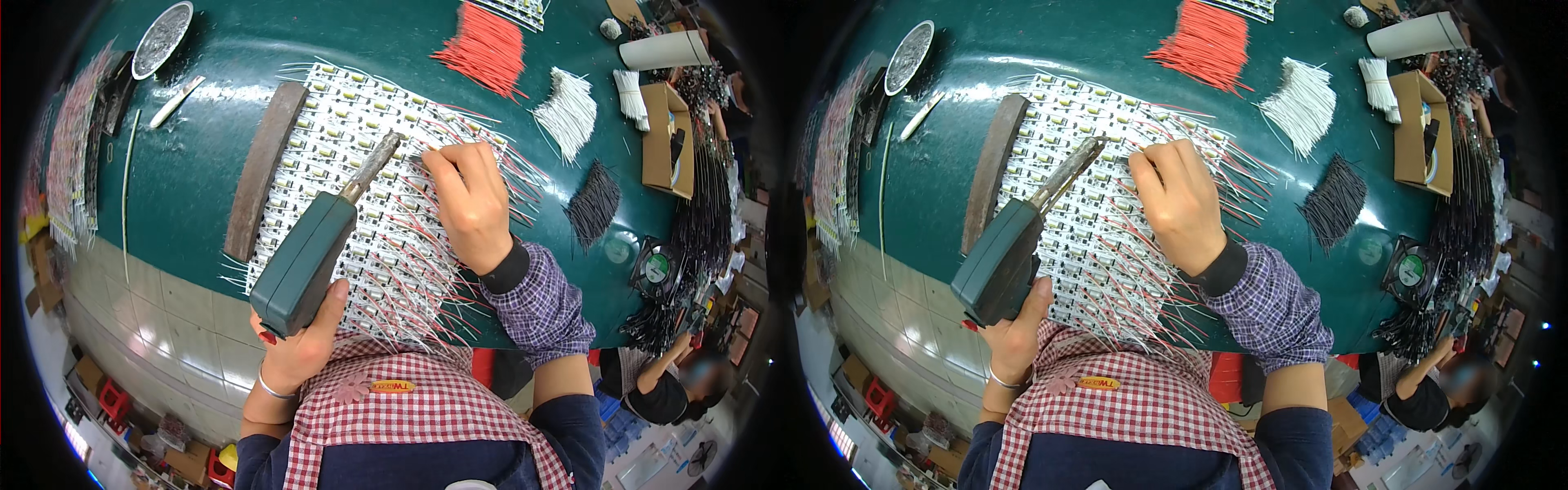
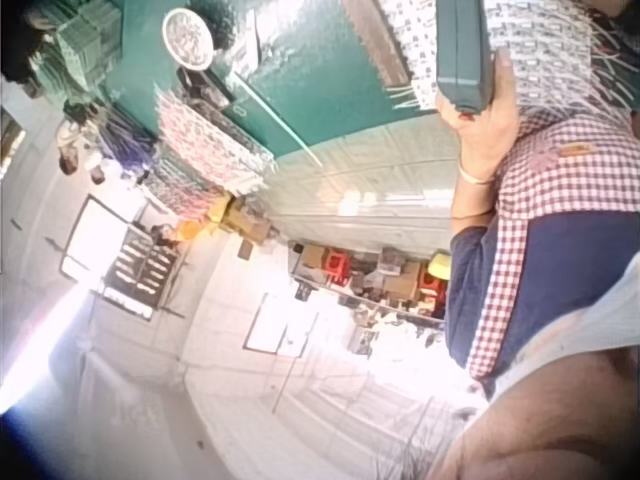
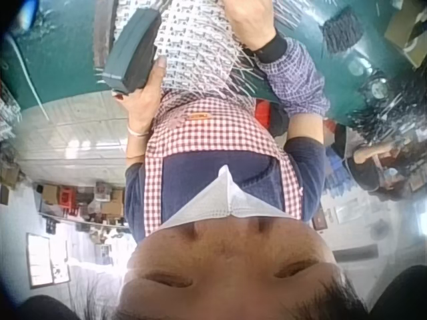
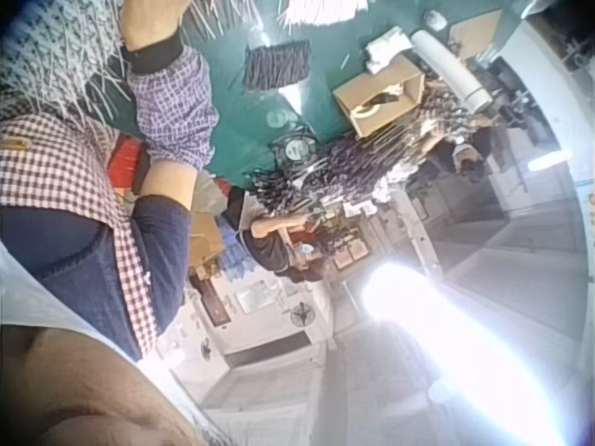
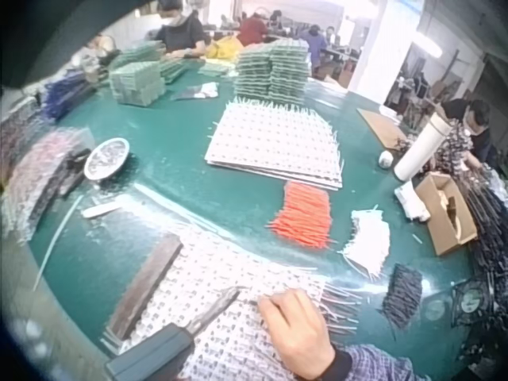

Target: The person solders wires onto an electronic circuit board using a handheld soldering tool. Then, the person places the soldering tool down and presses the board with a thin stick.

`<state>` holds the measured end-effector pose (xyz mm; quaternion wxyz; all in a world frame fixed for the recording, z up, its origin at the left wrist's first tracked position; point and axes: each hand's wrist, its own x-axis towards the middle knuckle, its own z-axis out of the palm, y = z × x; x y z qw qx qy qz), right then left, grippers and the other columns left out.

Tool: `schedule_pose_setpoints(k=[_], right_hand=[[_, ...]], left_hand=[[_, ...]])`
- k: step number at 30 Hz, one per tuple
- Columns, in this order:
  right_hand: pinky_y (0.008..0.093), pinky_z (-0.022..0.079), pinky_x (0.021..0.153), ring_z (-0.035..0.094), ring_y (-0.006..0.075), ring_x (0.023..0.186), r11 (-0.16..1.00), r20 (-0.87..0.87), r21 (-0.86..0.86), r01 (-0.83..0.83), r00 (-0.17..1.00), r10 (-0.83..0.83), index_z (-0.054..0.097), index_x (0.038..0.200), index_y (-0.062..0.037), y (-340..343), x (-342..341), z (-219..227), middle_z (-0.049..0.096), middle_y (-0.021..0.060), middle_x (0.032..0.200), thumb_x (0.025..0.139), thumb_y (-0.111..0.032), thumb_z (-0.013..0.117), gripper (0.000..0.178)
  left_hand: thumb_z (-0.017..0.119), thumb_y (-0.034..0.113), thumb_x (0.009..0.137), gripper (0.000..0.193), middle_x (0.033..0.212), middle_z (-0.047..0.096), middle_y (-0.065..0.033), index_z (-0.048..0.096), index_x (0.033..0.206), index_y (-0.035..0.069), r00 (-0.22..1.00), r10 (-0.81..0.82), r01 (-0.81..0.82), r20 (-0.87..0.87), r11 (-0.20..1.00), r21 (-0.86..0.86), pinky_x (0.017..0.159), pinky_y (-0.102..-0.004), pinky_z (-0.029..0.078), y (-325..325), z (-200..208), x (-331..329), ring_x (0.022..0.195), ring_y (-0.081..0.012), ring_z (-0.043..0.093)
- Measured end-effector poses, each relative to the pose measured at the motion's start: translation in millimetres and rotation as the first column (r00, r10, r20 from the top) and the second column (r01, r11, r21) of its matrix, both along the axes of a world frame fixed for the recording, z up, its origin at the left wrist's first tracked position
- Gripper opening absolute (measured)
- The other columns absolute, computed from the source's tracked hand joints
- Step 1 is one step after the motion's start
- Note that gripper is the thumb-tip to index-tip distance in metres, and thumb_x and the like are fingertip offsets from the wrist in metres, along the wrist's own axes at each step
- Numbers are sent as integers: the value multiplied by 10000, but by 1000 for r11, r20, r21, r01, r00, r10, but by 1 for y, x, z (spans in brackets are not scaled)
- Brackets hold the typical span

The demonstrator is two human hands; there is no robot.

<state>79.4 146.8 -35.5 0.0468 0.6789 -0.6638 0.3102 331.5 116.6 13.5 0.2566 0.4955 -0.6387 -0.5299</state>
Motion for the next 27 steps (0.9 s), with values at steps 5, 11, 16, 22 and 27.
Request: schedule_pose_setpoints(k=[5, 11, 16, 22, 27], right_hand=[[354, 501, 687, 583, 251, 835, 1000, -1, -2, -8, 1000, 8, 668, 1031, 34, 7, 9, -2, 595, 98, 931, 729, -11, 668, 305], [349, 503, 663, 582, 243, 822, 1000, 7, -11, -17, 1000, 17, 676, 1036, 35, 7, 11, -5, 598, 91, 921, 727, -6, 665, 312], [350, 508, 675, 579, 253, 823, 1000, 20, 8, -20, 1000, 20, 671, 1045, 45, 7, 11, -4, 596, 102, 929, 725, 9, 656, 322], [351, 514, 686, 578, 256, 838, 1000, 17, 14, -18, 1000, 18, 669, 1049, 50, 7, 13, -6, 598, 105, 941, 726, 13, 651, 326], [351, 517, 682, 579, 257, 842, 1000, 6, 20, -12, 1000, 12, 668, 1048, 47, 7, 12, -4, 598, 104, 943, 727, 14, 651, 324]], left_hand=[[786, 41, 821, 215, 905, 725, -116, 720, 1011, -34, 1000, 11, -11, 2, 999, -37, 695, -321, 535, 2, -2, 4, 749, -214, 688], [779, -17, 783, 242, 958, 720, -158, 710, 1013, -49, 999, -44, 44, 2, 993, -112, 772, -342, 549, 0, -2, 2, 801, -252, 697], [766, -35, 783, 254, 993, 700, -171, 692, 1024, -61, 996, -90, 92, 19, 988, -124, 764, -342, 548, -2, -1, 2, 829, -261, 692], [747, -50, 786, 224, 974, 675, -169, 677, 999, -60, 993, -113, 115, 27, 987, -109, 720, -340, 536, -6, 3, -3, 798, -267, 679], [738, -54, 789, 204, 955, 669, -166, 679, 984, -48, 987, -144, 153, 74, 977, -148, 692, -344, 531, -7, 8, -5, 777, -269, 672]])
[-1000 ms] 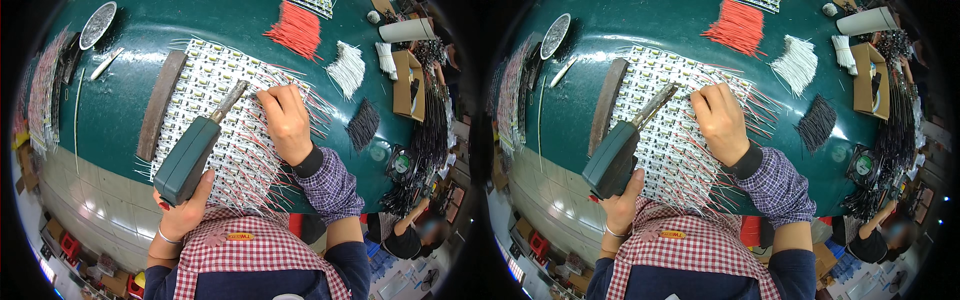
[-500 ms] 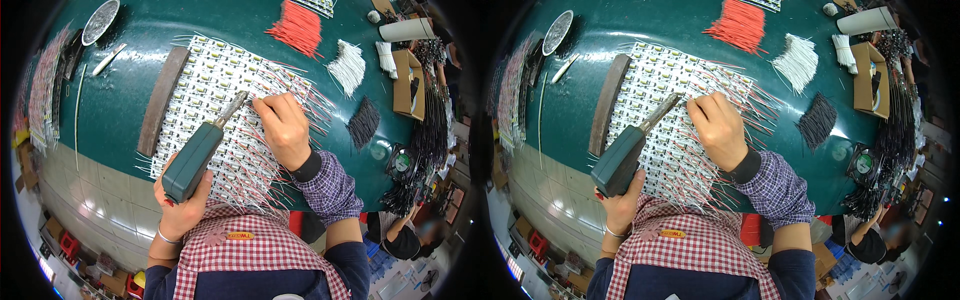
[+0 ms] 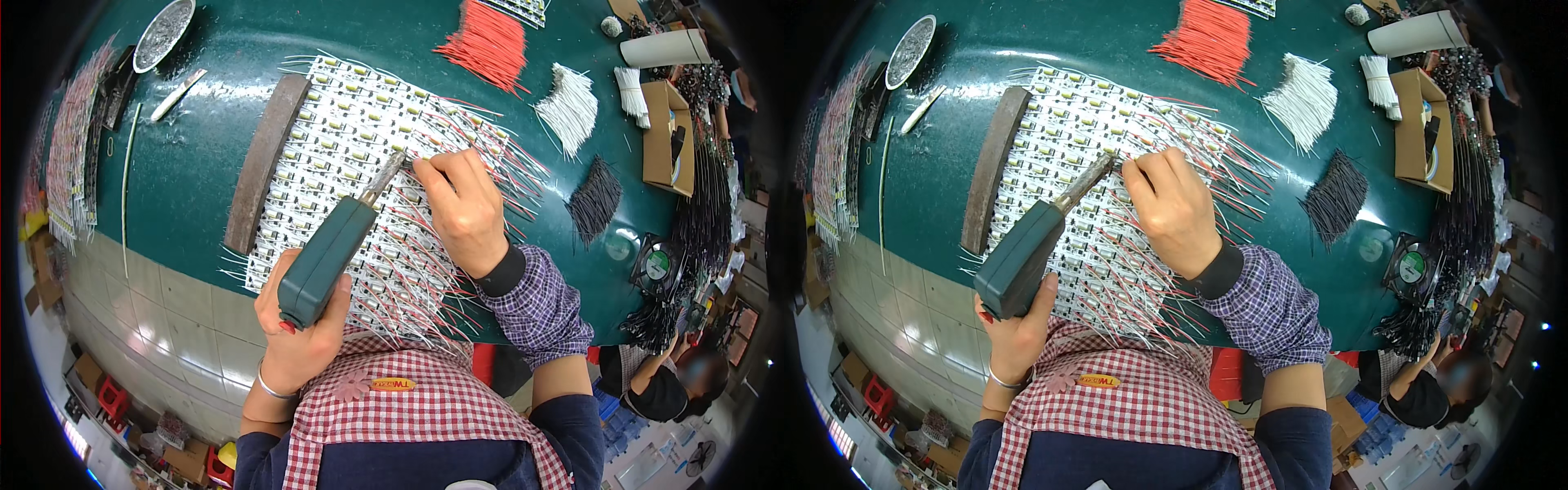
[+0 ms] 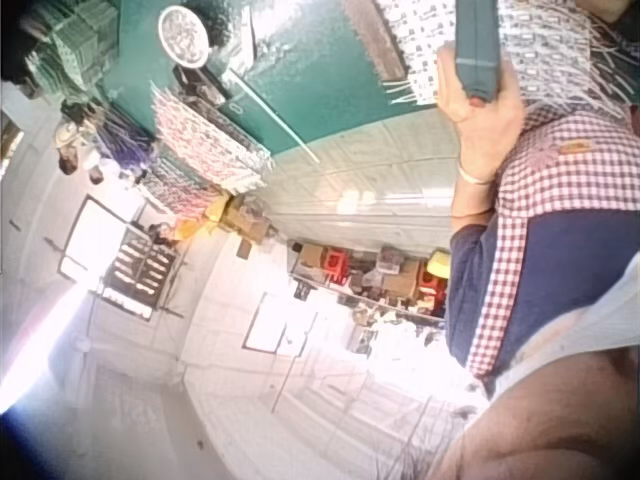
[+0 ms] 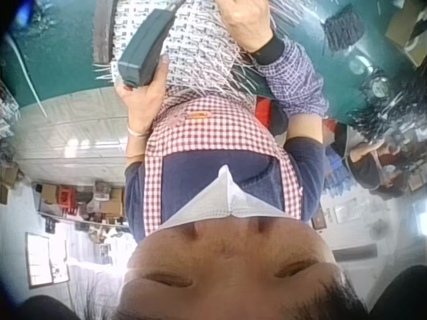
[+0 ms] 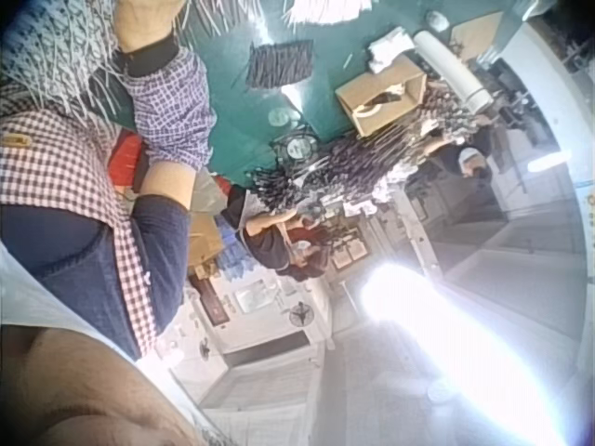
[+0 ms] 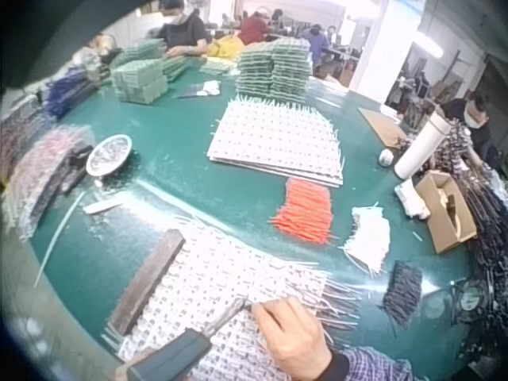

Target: The person solders wires onto an electronic circuit board using a handheld soldering tool. Then, the person places the soldering tool down and presses the board with a thin stick.

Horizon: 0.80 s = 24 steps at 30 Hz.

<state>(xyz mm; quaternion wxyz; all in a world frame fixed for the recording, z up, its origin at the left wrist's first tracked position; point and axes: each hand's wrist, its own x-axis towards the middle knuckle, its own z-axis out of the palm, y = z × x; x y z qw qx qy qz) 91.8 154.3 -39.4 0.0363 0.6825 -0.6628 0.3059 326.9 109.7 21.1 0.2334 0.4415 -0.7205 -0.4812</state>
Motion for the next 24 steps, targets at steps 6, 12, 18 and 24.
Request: schedule_pose_setpoints(k=[6, 12, 18, 24], right_hand=[[352, 517, 668, 582, 260, 844, 1000, -4, -9, -6, 1000, 6, 667, 1044, 46, -1, 1, 0, 596, 107, 942, 724, 18, 654, 321], [355, 518, 682, 581, 266, 849, 1000, -15, -6, -8, 1000, 8, 664, 1050, 50, -1, 1, 0, 587, 113, 942, 728, 19, 652, 323], [364, 507, 717, 576, 274, 852, 1000, -9, -19, -6, 1000, 5, 656, 1056, 51, -1, 1, -1, 581, 117, 945, 736, 13, 647, 323], [377, 492, 727, 576, 273, 853, 998, -5, -57, -18, 1000, 18, 659, 1059, 42, 6, 5, 2, 595, 112, 956, 737, -9, 655, 327]], left_hand=[[748, -33, 797, 184, 936, 685, -147, 690, 972, -42, 998, -29, 33, 48, 995, -91, 660, -329, 531, 2, -1, 1, 736, -253, 678], [794, 17, 797, 160, 835, 718, -119, 728, 933, -36, 988, 137, -143, -70, 986, -87, 631, -316, 541, 10, -7, 7, 660, -241, 693], [800, 35, 802, 176, 829, 726, -127, 735, 947, -40, 998, 68, -69, -16, 978, -198, 616, -313, 537, 11, -6, 11, 644, -240, 698], [796, 30, 805, 175, 809, 721, -117, 736, 955, -37, 992, 112, -120, -53, 976, -184, 602, -309, 526, 14, -5, 13, 629, -229, 687]])
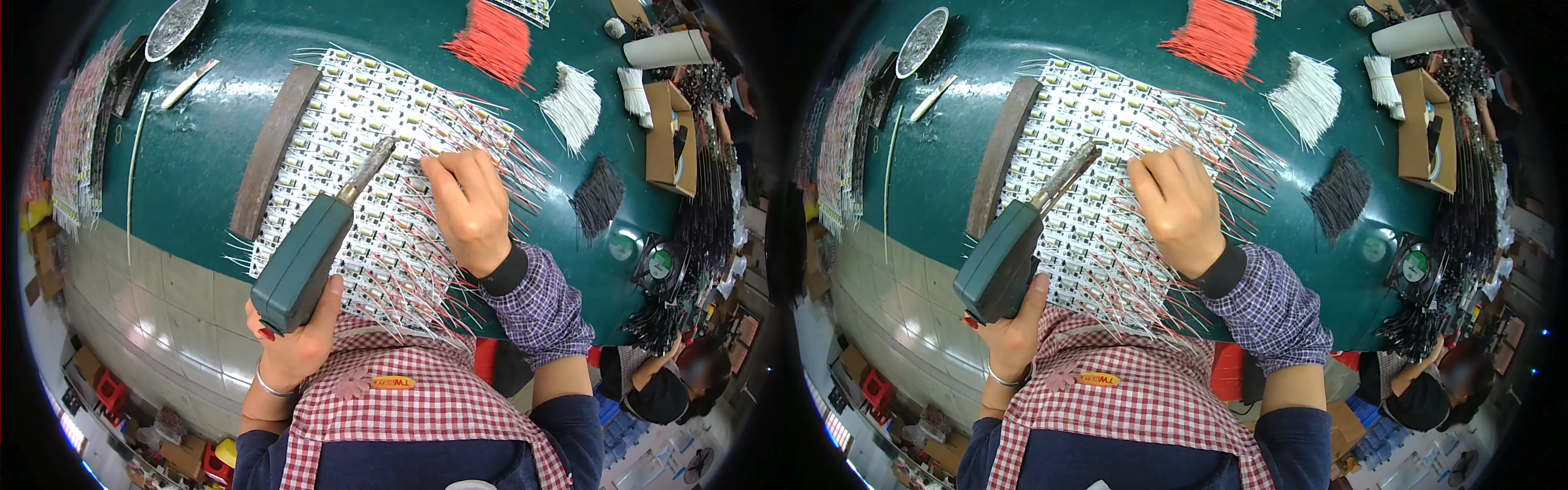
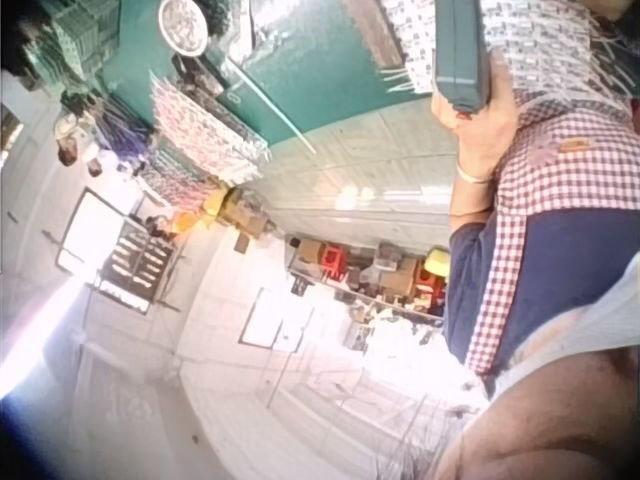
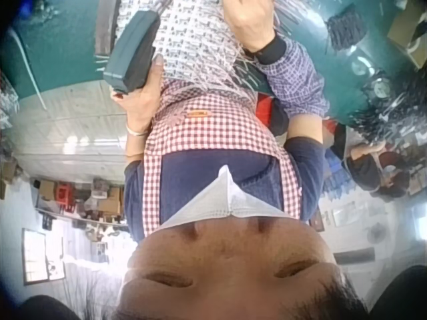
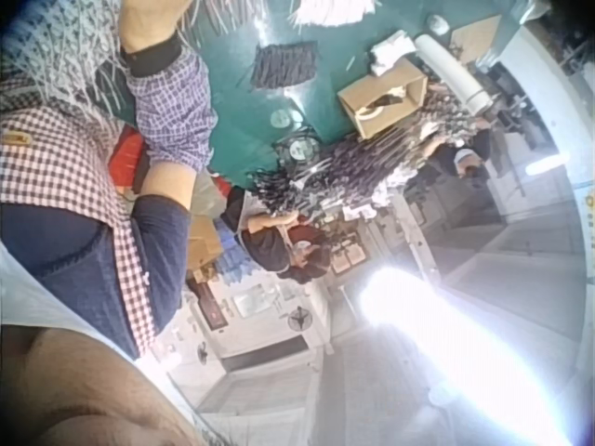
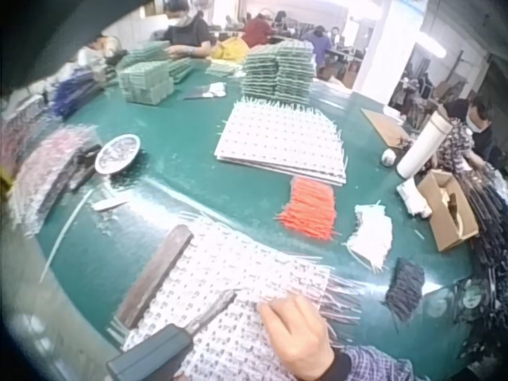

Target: The person solders wires onto an electronic circuit board using a handheld soldering tool. Then, the person places the soldering tool down and presses the board with a thin stick.

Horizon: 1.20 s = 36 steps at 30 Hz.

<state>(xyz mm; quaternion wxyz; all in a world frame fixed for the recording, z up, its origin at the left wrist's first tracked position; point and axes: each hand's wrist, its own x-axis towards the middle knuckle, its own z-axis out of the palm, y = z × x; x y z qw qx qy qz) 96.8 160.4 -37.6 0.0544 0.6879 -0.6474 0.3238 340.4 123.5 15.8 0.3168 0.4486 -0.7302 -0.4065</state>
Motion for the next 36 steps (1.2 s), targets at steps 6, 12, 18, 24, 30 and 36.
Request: schedule_pose_setpoints(k=[6, 12, 18, 24, 30, 36], right_hand=[[380, 488, 720, 585, 267, 859, 1000, 7, 0, 9, 1000, -9, 667, 1040, 26, 1, 3, -3, 603, 100, 951, 739, -18, 659, 304], [367, 487, 709, 589, 255, 846, 999, -33, -16, 45, 998, -46, 669, 1013, 8, -5, -1, -4, 609, 84, 943, 732, -14, 659, 282], [366, 491, 699, 583, 253, 841, 1000, -23, -12, 27, 999, -27, 668, 1014, 9, -3, 2, -2, 605, 83, 931, 724, -8, 658, 291], [365, 502, 686, 586, 260, 828, 1000, 37, 26, -4, 999, 3, 679, 1014, 8, 0, 6, 0, 609, 90, 914, 713, 47, 697, 304], [365, 504, 679, 590, 263, 809, 999, 52, 55, 3, 999, -6, 688, 1019, 3, 2, 8, 0, 614, 94, 902, 706, 91, 735, 328], [362, 508, 670, 581, 263, 823, 998, 41, 61, -4, 999, 2, 675, 1012, 13, 3, 8, 0, 597, 96, 904, 716, 54, 694, 300]], left_hand=[[801, 16, 795, 167, 821, 719, -114, 729, 938, -34, 1000, -15, 14, 9, 998, 66, 615, -309, 529, 3, 0, 3, 637, -218, 680], [786, -20, 790, 159, 893, 716, -124, 718, 933, -33, 999, -34, 38, -38, 994, 103, 659, -316, 537, -2, -1, -4, 710, -226, 695], [783, -20, 791, 177, 901, 716, -127, 711, 951, -37, 996, -90, 90, -12, 995, 53, 694, -315, 547, -3, 1, -5, 730, -235, 701], [785, -20, 782, 201, 915, 718, -138, 705, 964, -44, 999, -34, 39, -40, 991, 131, 712, -329, 553, 0, 2, -1, 744, -245, 705], [781, -19, 785, 198, 914, 714, -146, 700, 962, -51, 998, -58, 61, -36, 993, 103, 719, -335, 554, -1, 1, 0, 755, -257, 702], [760, -37, 792, 213, 934, 703, -158, 694, 993, -58, 997, -74, 75, -11, 982, 172, 705, -330, 550, -1, 1, 4, 766, -261, 701]])
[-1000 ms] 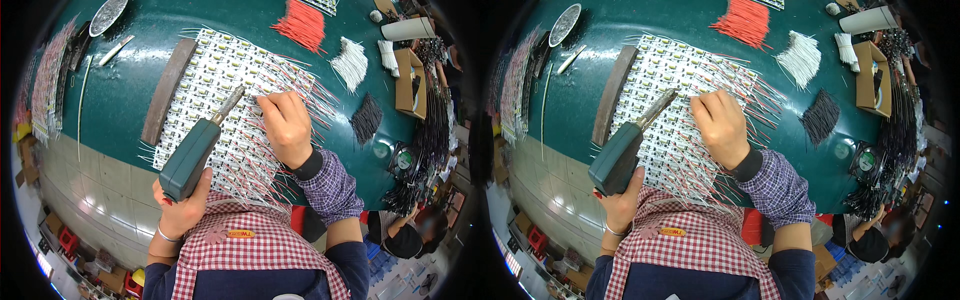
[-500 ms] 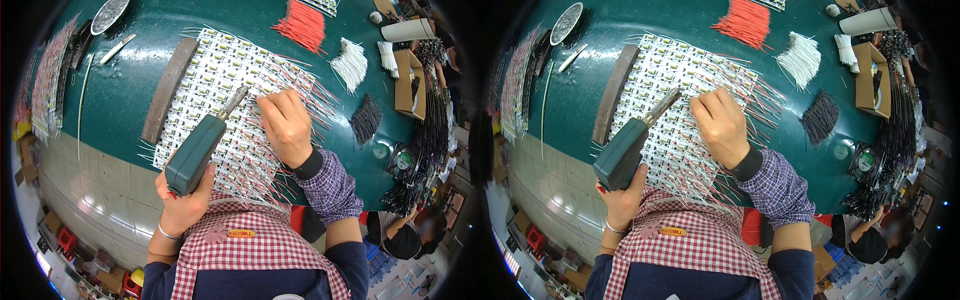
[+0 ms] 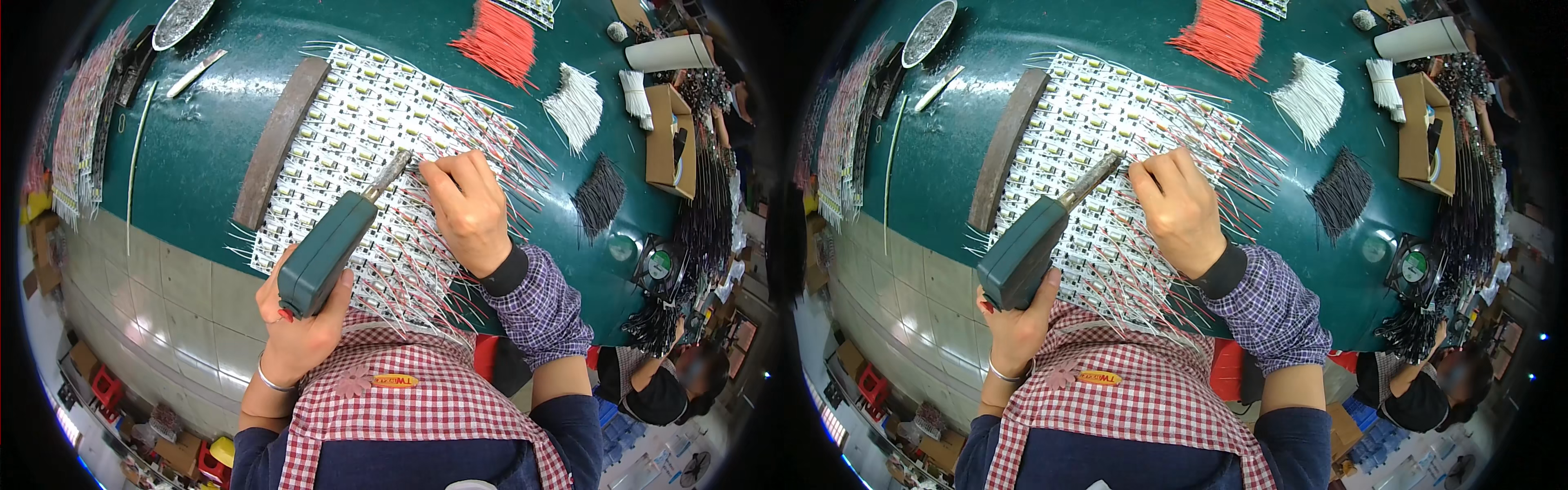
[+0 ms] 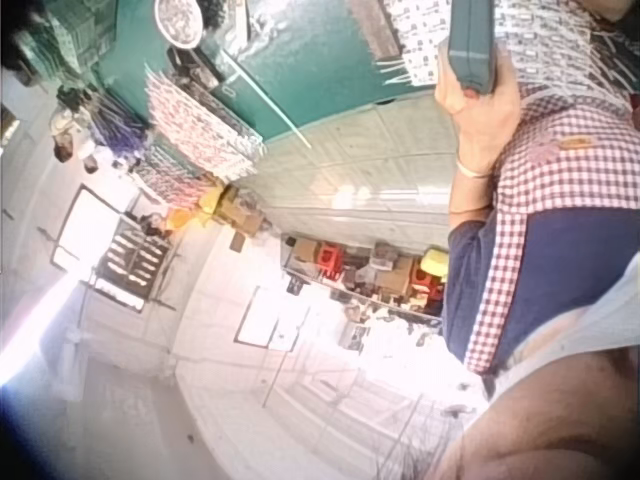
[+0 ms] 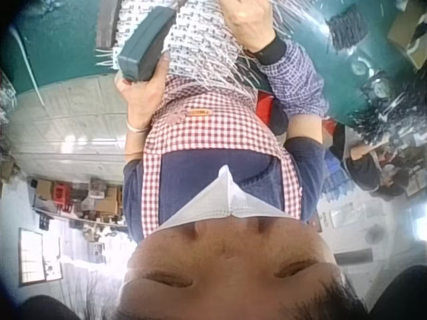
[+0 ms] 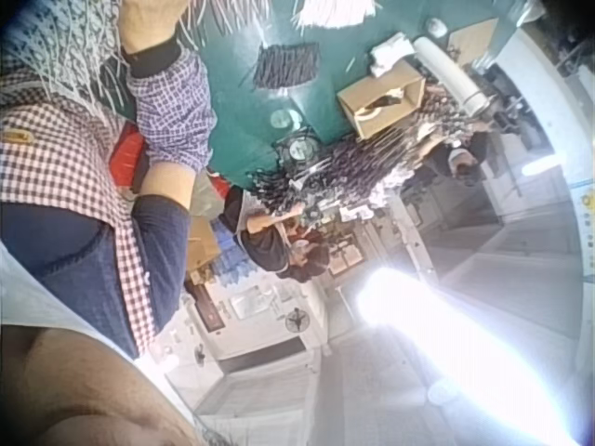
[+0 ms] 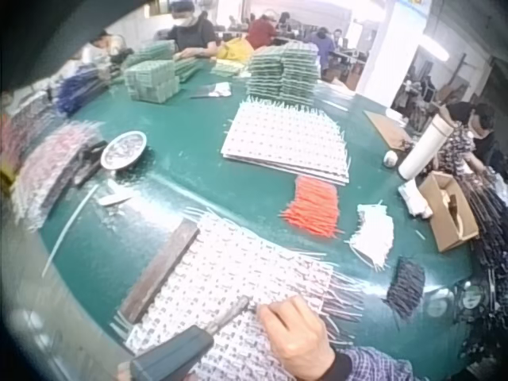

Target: The person solders wires onto an electronic circuit board using a handheld soldering tool. Then, the person places the soldering tool down and presses the board with a thin stick.

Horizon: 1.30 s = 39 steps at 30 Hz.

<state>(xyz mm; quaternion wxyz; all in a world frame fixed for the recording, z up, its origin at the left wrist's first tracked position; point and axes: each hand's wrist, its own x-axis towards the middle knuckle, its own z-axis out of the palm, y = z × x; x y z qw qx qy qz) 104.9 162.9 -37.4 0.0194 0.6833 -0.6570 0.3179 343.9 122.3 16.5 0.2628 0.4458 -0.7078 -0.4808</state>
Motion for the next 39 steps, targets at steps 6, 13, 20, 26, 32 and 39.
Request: schedule_pose_setpoints(k=[6, 13, 20, 26, 32, 39], right_hand=[[360, 510, 667, 581, 259, 825, 1000, -14, -2, 7, 1000, -7, 671, 1006, 17, 0, 3, 0, 595, 94, 899, 725, 53, 681, 283], [348, 523, 668, 572, 255, 862, 1000, -50, 9, -4, 999, 5, 660, 1015, 20, 0, 2, 1, 578, 90, 921, 738, 12, 650, 277], [346, 524, 677, 570, 257, 857, 1000, -59, 8, 3, 998, -2, 660, 1018, 17, 0, 2, 0, 575, 92, 924, 741, 20, 651, 278], [346, 520, 674, 568, 260, 849, 1000, -68, -3, 9, 998, -9, 658, 1005, 16, -2, 4, -1, 575, 94, 925, 737, 22, 657, 268], [373, 490, 706, 567, 271, 848, 998, -52, -62, 9, 999, -12, 659, 1001, 15, 0, 3, -4, 582, 97, 930, 733, 11, 657, 268], [371, 486, 703, 578, 265, 842, 998, 10, -48, -32, 999, 32, 668, 1037, 25, 10, 11, -2, 603, 101, 946, 729, 12, 655, 308]], left_hand=[[745, -45, 804, 202, 930, 682, -144, 692, 999, -57, 996, -77, 80, 53, 995, -63, 650, -315, 529, 1, -3, 2, 729, -239, 677], [743, -58, 782, 184, 882, 663, -137, 686, 957, -55, 992, -94, 106, 84, 984, -146, 611, -314, 513, -1, 3, 0, 666, -232, 639], [750, -57, 769, 198, 896, 680, -153, 695, 959, -53, 999, -29, 32, 21, 988, -149, 640, -321, 536, 2, 6, 2, 696, -247, 668], [760, -52, 767, 216, 927, 695, -154, 694, 972, -61, 1000, -10, 11, 2, 994, -109, 653, -327, 543, 4, 6, 4, 712, -244, 676], [772, -45, 764, 233, 917, 700, -145, 698, 984, -61, 1000, -11, 12, 8, 992, -127, 667, -328, 547, 6, 4, 8, 727, -243, 687], [774, -39, 771, 223, 926, 705, -155, 702, 981, -61, 1000, 1, 0, 8, 994, -106, 679, -330, 549, 8, 4, 14, 740, -252, 693]])
